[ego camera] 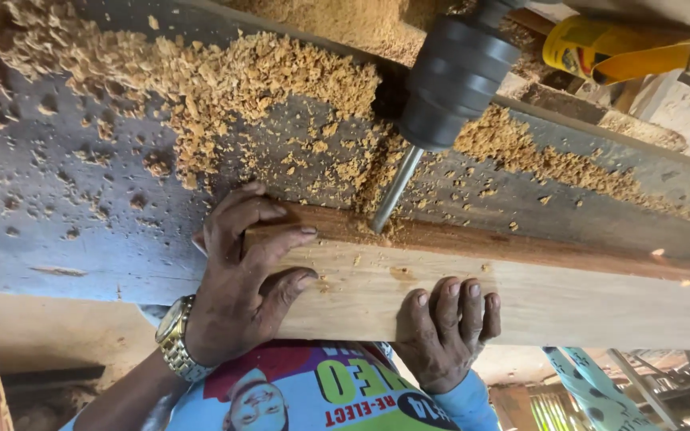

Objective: The recorder is using a drill press to bore several holes into a long piece of timber.

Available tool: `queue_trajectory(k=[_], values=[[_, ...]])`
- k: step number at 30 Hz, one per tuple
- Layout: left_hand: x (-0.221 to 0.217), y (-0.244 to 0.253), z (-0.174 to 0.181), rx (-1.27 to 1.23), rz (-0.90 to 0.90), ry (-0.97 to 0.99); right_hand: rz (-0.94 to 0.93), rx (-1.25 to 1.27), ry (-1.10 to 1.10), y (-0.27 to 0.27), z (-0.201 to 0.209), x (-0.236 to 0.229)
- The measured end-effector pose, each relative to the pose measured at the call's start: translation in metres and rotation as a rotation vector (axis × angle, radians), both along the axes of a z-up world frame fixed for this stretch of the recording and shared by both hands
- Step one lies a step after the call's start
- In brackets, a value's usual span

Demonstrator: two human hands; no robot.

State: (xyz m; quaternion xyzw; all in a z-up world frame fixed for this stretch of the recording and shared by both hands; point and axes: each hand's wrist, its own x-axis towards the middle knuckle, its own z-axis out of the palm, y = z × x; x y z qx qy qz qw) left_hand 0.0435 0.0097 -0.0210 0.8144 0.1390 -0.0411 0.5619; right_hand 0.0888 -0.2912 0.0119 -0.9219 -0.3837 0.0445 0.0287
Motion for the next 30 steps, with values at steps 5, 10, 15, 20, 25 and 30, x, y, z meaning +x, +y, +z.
queue_trajectory(k=[5, 10, 15, 20, 25, 30], values=[[0.004, 0.000, 0.003, -0.032, 0.014, 0.011, 0.000, 0.011, 0.005, 0.003, 0.002, 0.005], [0.006, 0.001, 0.005, -0.005, 0.004, 0.033, -0.004, 0.024, 0.009, 0.006, 0.002, 0.008], [0.012, 0.003, 0.004, 0.019, 0.001, 0.030, 0.001, 0.044, 0.001, 0.009, 0.003, 0.014], [0.019, 0.006, 0.002, 0.025, -0.007, -0.024, 0.006, 0.036, -0.003, 0.007, 0.001, 0.018], [0.024, 0.008, 0.003, 0.026, -0.017, -0.014, 0.012, 0.046, 0.006, 0.007, 0.003, 0.024], [0.027, 0.008, 0.002, 0.036, -0.017, -0.050, 0.020, 0.056, -0.024, 0.008, 0.003, 0.028]])
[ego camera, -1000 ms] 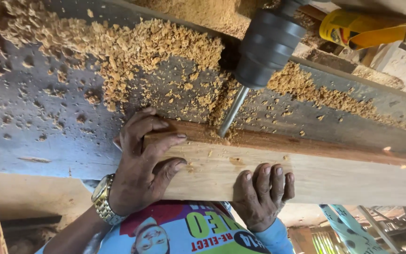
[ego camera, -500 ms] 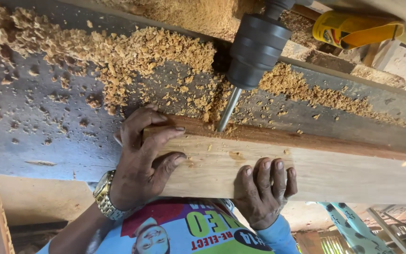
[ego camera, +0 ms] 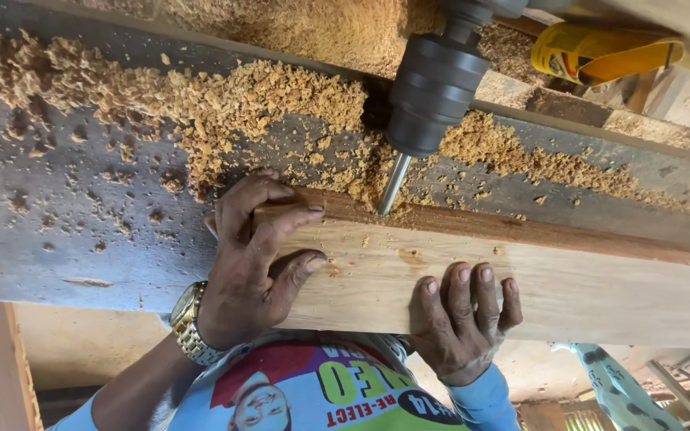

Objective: The recorder is using a drill press to bore several holes into a long piece of timber.

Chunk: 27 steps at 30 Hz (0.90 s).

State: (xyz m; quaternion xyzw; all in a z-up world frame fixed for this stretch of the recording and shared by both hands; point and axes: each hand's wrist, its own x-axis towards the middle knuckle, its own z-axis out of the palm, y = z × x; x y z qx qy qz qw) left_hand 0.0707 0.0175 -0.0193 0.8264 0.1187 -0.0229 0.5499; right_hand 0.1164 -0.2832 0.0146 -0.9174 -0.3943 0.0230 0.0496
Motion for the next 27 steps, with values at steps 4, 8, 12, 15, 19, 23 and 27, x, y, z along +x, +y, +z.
queue_trajectory(k=[4, 8, 12, 15, 19, 23, 27], values=[[0.007, 0.000, 0.000, 0.046, -0.001, -0.006, -0.005, 0.009, 0.020, 0.004, 0.001, 0.007], [0.010, 0.003, 0.000, 0.025, -0.001, -0.025, -0.017, 0.005, -0.010, 0.006, -0.001, 0.008], [0.013, 0.002, 0.000, 0.006, 0.005, -0.020, -0.027, 0.009, -0.004, 0.013, 0.002, 0.010], [0.016, 0.005, 0.002, 0.056, -0.013, -0.011, -0.006, 0.019, -0.023, 0.014, 0.001, 0.013], [0.020, 0.008, 0.002, 0.041, -0.021, -0.012, -0.013, 0.001, -0.018, 0.018, 0.003, 0.016], [0.025, 0.010, 0.004, 0.054, -0.032, 0.011, -0.020, -0.012, -0.025, 0.022, 0.002, 0.020], [0.029, 0.012, 0.003, 0.033, -0.039, -0.012, -0.023, -0.007, -0.023, 0.023, 0.002, 0.022]])
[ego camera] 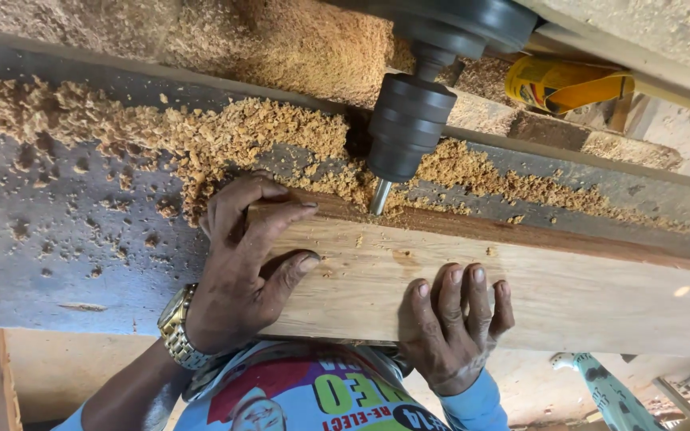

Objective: The recorder is using a drill press to bore several holes into a long piece of timber.

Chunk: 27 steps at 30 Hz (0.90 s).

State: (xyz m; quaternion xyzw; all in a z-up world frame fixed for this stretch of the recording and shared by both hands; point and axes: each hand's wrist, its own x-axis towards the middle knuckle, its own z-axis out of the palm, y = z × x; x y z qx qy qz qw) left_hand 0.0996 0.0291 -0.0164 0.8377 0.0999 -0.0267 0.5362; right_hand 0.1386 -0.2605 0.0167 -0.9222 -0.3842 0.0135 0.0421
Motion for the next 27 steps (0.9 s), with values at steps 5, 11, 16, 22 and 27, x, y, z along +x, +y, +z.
queue_trajectory(k=[5, 11, 16, 22, 27], values=[[0.002, 0.001, -0.002, 0.018, -0.005, 0.006, -0.014, 0.012, 0.018, 0.001, 0.000, 0.002], [0.007, 0.003, -0.006, 0.039, -0.016, 0.019, -0.015, 0.006, 0.011, 0.004, 0.000, 0.008], [0.017, 0.007, -0.006, 0.020, -0.019, 0.009, -0.022, 0.003, -0.001, 0.006, -0.002, 0.014], [0.024, 0.010, -0.007, -0.009, -0.011, 0.004, -0.035, 0.004, -0.015, 0.010, -0.003, 0.018], [0.027, 0.011, -0.010, 0.006, -0.004, -0.027, -0.036, 0.002, -0.031, 0.014, -0.002, 0.023]])
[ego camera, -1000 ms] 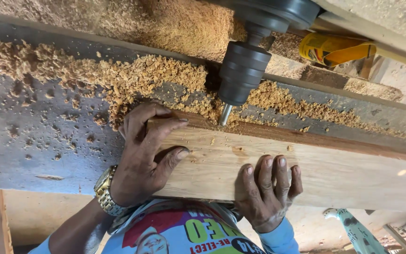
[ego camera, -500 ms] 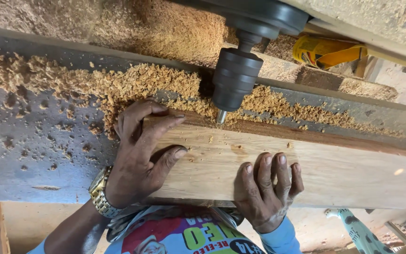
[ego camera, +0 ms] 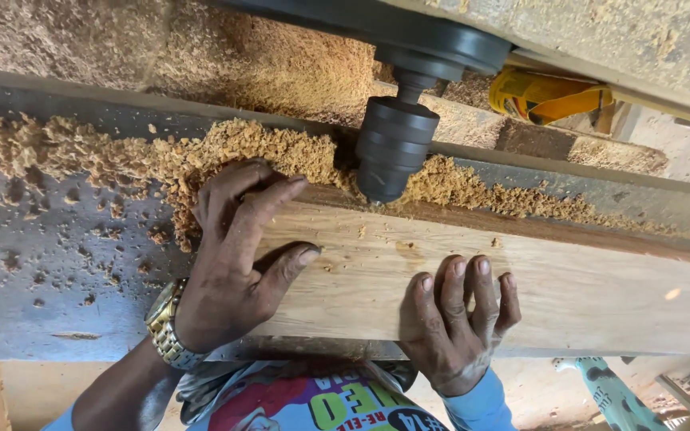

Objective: The recorder is using a drill press to bore several holes into a long piece of timber.

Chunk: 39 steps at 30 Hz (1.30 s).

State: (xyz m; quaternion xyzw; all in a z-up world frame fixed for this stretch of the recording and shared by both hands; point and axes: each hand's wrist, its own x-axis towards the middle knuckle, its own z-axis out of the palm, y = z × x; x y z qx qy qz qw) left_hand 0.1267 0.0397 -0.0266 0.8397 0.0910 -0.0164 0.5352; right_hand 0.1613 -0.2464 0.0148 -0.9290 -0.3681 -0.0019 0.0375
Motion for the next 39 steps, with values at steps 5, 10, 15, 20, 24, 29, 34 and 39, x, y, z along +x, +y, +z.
queue_trajectory(k=[5, 10, 15, 20, 24, 29, 34, 39], values=[[0.004, 0.002, -0.004, 0.003, -0.022, 0.027, 0.009, -0.001, 0.028, 0.005, 0.004, 0.008], [0.003, 0.002, -0.008, -0.039, -0.006, 0.007, 0.007, 0.021, 0.014, 0.006, 0.004, 0.007], [0.000, 0.002, 0.001, -0.053, -0.007, -0.018, 0.048, 0.047, -0.049, 0.012, 0.013, 0.007], [-0.008, -0.001, 0.005, -0.028, 0.031, -0.067, 0.055, 0.062, -0.095, 0.014, 0.022, 0.000], [-0.013, -0.005, 0.014, 0.020, 0.045, -0.033, 0.024, 0.048, -0.069, 0.011, 0.031, -0.007], [-0.016, -0.007, 0.015, 0.143, 0.028, -0.046, -0.046, 0.033, 0.000, 0.006, 0.023, -0.012], [-0.039, -0.009, 0.017, 0.170, -0.017, 0.019, -0.034, 0.020, 0.042, -0.001, 0.019, -0.026], [-0.059, -0.013, 0.016, 0.118, -0.015, 0.042, -0.009, 0.016, 0.119, -0.013, 0.011, -0.041]])
